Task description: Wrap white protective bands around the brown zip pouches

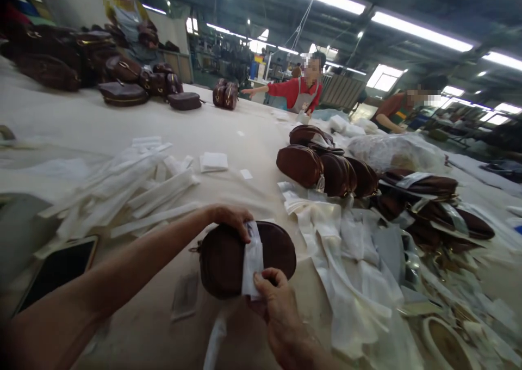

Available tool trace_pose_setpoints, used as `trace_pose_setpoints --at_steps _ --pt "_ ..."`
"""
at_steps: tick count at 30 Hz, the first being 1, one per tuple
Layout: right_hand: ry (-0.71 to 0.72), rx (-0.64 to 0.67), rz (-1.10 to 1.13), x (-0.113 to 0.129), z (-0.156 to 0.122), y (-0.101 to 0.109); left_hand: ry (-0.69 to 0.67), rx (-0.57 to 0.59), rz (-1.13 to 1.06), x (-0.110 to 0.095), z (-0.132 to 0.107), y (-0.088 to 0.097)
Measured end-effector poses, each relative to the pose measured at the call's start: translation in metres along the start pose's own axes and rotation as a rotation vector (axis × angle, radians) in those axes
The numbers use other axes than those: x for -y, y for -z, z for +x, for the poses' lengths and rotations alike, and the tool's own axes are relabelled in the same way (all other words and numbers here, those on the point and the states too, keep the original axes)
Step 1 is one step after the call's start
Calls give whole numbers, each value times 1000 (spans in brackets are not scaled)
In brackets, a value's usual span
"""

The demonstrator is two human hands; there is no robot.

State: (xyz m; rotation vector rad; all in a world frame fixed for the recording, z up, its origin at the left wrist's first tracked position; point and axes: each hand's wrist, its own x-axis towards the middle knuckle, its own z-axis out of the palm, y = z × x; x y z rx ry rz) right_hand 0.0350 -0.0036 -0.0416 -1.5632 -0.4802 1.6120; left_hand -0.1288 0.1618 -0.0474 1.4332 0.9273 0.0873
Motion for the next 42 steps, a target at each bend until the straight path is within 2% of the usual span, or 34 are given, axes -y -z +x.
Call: trace_pose_setpoints --at_steps 3,5,7,9,11,13,15,17,23,25,28,31,37,39,42 --pt "-26 26 136 -26 1 0 -25 -40 174 -2 18 -5" --pt "-39 50 181 -30 0 -1 -67 -131 257 -6 15 -10" --pt "-51 63 194 -28 0 -1 -125 -225 316 -8 -2 -21" --pt "-55 77 188 -26 1 2 -246 -262 402 -3 -26 -39" --pt "-54 98 178 -28 4 5 -513 -234 627 9 -48 -62" --pt "-58 124 162 -31 6 8 -631 -267 762 24 -62 -83" --pt "-57 140 146 -33 7 9 -643 -325 800 34 -68 -96" --pt "-53 156 150 -33 4 11 -618 -353 787 36 -70 -101" --pt "-55 312 238 -29 -1 22 -588 -215 806 16 -80 -96" --pt "-33 353 229 -30 1 26 -584 -240 872 19 -80 -99" --pt "11 332 133 -34 3 30 -598 -324 1003 34 -73 -105" --pt "67 280 69 -39 1 31 -616 -376 1046 46 -67 -108" --pt "249 118 -24 -59 -9 41 -669 -445 1101 44 -68 -110" --pt "278 136 -38 -67 -13 46 -681 -463 1130 44 -68 -111" --pt "244 250 -121 -74 -19 55 -675 -485 1146 47 -68 -113"
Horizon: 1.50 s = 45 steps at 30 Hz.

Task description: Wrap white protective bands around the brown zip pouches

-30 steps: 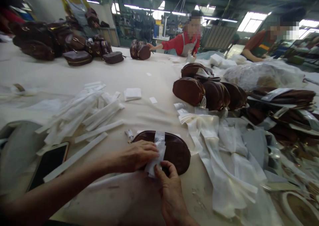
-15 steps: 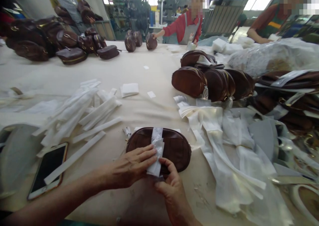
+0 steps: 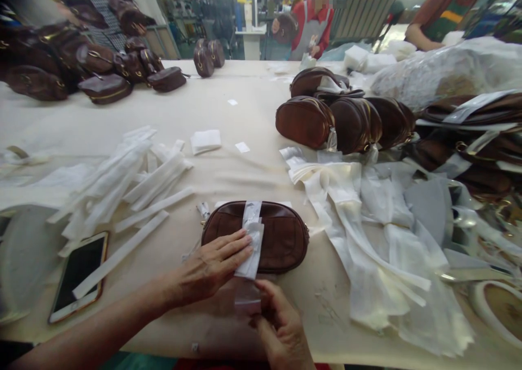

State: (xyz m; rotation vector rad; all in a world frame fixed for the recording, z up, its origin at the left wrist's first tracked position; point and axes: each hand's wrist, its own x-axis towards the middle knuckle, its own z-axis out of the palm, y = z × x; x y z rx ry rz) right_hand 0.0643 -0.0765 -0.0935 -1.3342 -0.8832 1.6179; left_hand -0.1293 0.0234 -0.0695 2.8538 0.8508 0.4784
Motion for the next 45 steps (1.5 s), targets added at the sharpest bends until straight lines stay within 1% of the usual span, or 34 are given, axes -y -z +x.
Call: trace_pose_setpoints --at_steps 2,3,6,8,11,12,14,16,17,18,20,23,25,27,29,32,35,37,42,45 --pt "-12 110 -136 2 -3 6 5 -5 -1 -1 -2 -3" --pt "10 169 -224 4 -4 10 3 -7 0 -1 -3 -4" --pt "158 315 -461 12 0 20 -24 -10 15 -2 -6 -6" --pt "238 341 -528 14 3 25 -36 -21 29 -2 -6 -6" --pt "298 286 -557 11 6 31 -40 -43 55 -2 -5 -6" --pt "320 238 -568 9 7 32 -39 -45 66 -2 -5 -5" --pt "339 94 -596 8 10 34 -44 -35 84 -2 -4 -5" --pt "288 -91 -634 9 16 33 -48 -28 90 -2 -3 -5" --pt "238 -166 -654 10 19 32 -50 -27 88 -2 -3 -5" --pt "182 -211 -667 11 23 30 -49 -26 82 -2 -4 -6" --pt "94 -227 -635 10 29 23 -39 -28 69 -2 -5 -7" --pt "16 -193 -456 4 36 10 -36 -37 52 -2 -6 -8" --pt "0 -190 -357 -1 37 3 -42 -48 47 -2 -6 -8" --pt "12 -196 -327 -4 37 0 -41 -60 42 -2 -5 -6" --pt "40 -209 -347 -4 35 0 -34 -62 34 -1 -4 -6" --pt "66 -251 -385 -3 29 7 -32 -66 23 -1 -4 -6" --pt "28 -309 -436 -4 24 16 -43 -89 29 -1 -4 -7" --pt "18 -323 -469 -6 23 19 -43 -94 38 -1 -4 -8" --pt "47 -367 -600 -6 29 11 -38 -95 46 0 -4 -8" --pt "116 -335 -659 -9 32 7 -46 -95 44 0 -4 -8"
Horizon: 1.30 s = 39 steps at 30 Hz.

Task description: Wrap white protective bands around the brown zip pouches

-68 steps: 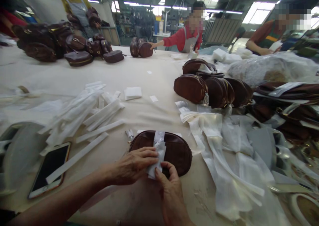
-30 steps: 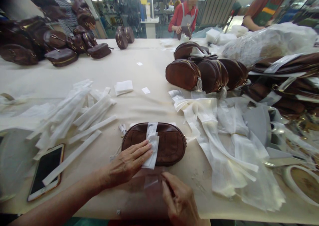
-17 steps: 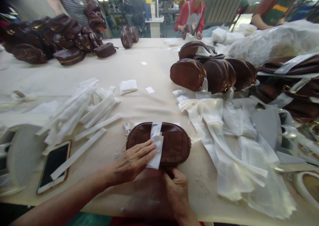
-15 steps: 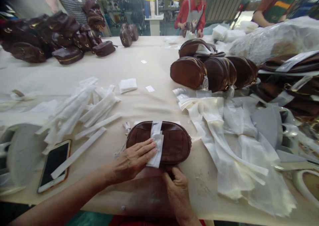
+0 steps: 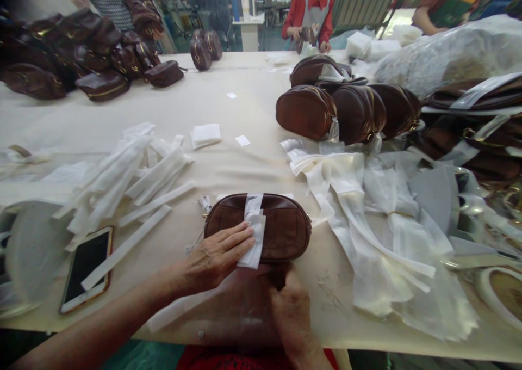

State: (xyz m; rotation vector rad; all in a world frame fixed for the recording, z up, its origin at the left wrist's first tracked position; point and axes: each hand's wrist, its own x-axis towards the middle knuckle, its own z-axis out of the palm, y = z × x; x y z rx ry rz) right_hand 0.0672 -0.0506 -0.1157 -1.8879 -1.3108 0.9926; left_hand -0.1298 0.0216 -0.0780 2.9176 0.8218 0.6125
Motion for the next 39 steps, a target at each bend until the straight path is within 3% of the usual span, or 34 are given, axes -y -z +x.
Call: trace_pose_setpoints --at_steps 2,4,8,10,12,20,26,28,34,39 --pt "100 27 -13 -5 -2 -1 5 -1 -1 0 0 0" --pt "284 -38 -61 -11 -5 0 12 -6 -5 0 1 0" --pt "880 -266 -272 -14 -12 3 15 -15 -20 0 1 0" --pt "1070 -229 -396 -9 -11 2 13 -16 -24 0 1 0" --pt "1160 -169 -462 -3 -9 0 11 -19 -22 0 1 0" --pt "1247 144 -346 7 -18 -15 12 -25 -4 -1 3 3" --pt "1378 573 -451 11 -26 -33 29 -8 -23 -1 2 2" --pt "1409 654 -464 12 -27 -38 31 -1 -38 -1 1 2" --pt "1358 649 -407 12 -35 -46 38 8 -58 0 0 -1" --pt "1233 495 -326 2 -43 -55 21 -5 -48 0 1 0"
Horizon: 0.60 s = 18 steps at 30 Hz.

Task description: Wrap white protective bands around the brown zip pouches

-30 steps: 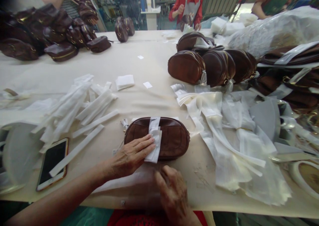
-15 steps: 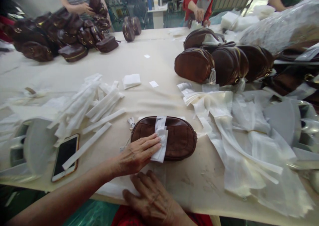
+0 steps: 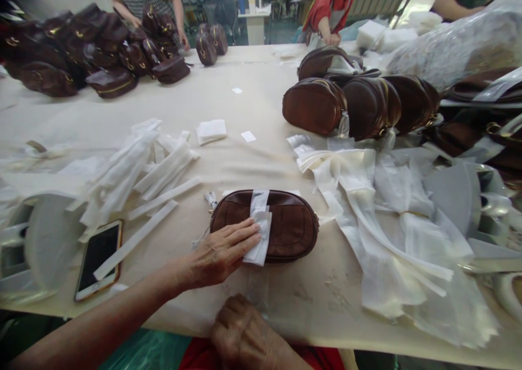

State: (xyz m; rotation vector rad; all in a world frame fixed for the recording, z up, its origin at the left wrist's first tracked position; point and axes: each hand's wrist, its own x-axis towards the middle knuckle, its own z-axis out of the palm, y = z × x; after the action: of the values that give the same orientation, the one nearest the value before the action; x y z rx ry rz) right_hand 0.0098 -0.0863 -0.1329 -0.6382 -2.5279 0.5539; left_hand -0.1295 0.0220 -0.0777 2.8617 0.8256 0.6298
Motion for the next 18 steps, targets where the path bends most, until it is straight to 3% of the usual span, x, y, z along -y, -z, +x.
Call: trace_pose_setpoints --at_steps 3,6,9,11,14,18 --pt "-80 -102 -6 4 3 8 1 0 -2 0 0 1" --pt "-82 -192 -56 0 0 41 5 5 -5 0 1 2" --pt "-77 -275 -222 -17 -22 77 7 13 -8 0 1 2" --pt "-98 -324 -374 -33 -41 89 9 24 -16 0 2 4" --pt "-149 -389 -515 -53 -59 87 18 66 -38 -1 2 8" --pt "-221 -462 -557 -65 -57 74 16 110 -36 -2 0 8"
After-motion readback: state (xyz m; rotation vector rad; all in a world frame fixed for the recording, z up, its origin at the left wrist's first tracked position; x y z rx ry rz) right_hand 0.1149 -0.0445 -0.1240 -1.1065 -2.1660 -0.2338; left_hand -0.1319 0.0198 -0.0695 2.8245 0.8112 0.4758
